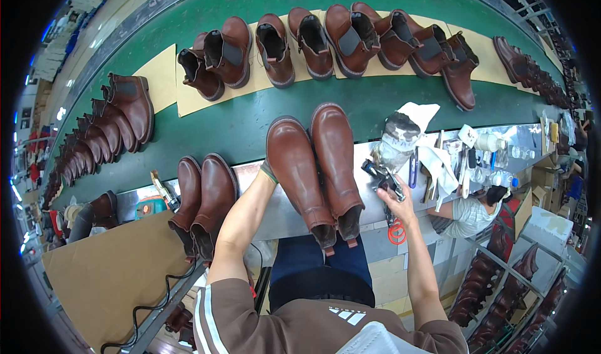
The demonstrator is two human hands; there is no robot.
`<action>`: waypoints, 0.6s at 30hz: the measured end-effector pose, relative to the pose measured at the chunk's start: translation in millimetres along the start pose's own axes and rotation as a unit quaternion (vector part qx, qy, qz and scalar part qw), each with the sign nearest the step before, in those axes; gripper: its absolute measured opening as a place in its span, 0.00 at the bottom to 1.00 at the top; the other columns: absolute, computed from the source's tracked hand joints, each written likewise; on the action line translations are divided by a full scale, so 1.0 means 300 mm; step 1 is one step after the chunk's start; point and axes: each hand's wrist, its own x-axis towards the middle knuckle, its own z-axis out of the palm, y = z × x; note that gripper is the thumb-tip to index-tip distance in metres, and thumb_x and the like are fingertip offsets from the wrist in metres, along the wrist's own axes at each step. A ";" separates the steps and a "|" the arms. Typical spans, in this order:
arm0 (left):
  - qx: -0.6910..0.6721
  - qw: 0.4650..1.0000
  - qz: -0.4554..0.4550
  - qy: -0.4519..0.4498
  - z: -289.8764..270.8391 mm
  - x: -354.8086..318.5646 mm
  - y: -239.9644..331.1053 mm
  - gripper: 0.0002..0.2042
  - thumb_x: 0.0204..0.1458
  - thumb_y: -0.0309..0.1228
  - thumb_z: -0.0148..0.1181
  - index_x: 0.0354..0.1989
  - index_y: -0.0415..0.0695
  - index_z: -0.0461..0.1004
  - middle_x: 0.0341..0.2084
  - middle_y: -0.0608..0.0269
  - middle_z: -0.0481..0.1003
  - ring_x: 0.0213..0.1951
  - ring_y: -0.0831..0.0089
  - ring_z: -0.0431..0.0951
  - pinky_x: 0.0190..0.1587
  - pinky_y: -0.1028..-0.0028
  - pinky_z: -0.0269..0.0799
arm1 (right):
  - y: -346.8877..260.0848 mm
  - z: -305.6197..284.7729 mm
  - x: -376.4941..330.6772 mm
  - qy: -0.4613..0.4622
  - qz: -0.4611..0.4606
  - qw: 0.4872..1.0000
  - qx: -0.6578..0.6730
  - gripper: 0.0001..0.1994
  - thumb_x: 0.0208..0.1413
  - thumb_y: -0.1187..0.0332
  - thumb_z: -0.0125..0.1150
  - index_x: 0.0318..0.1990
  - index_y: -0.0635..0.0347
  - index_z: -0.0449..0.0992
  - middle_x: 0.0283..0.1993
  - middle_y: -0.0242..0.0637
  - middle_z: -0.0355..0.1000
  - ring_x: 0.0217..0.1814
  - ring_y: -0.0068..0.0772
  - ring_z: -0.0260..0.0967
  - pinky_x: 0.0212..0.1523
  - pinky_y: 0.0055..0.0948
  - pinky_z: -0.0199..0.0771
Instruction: The recorder uses a spray gun to apply a finish or coating to brown leather Chelsea boots on a factory production line.
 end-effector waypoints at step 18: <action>0.532 0.844 0.027 0.057 -0.087 -0.025 -0.030 0.18 0.60 0.29 0.45 0.60 0.43 0.60 0.56 0.59 0.64 0.56 0.72 0.64 0.62 0.71 0.54 | -0.892 0.006 -0.129 -0.067 -0.041 0.996 0.037 0.19 0.49 0.71 0.66 0.47 0.74 0.71 0.33 0.44 0.75 0.30 0.22 0.70 0.34 0.22 0.70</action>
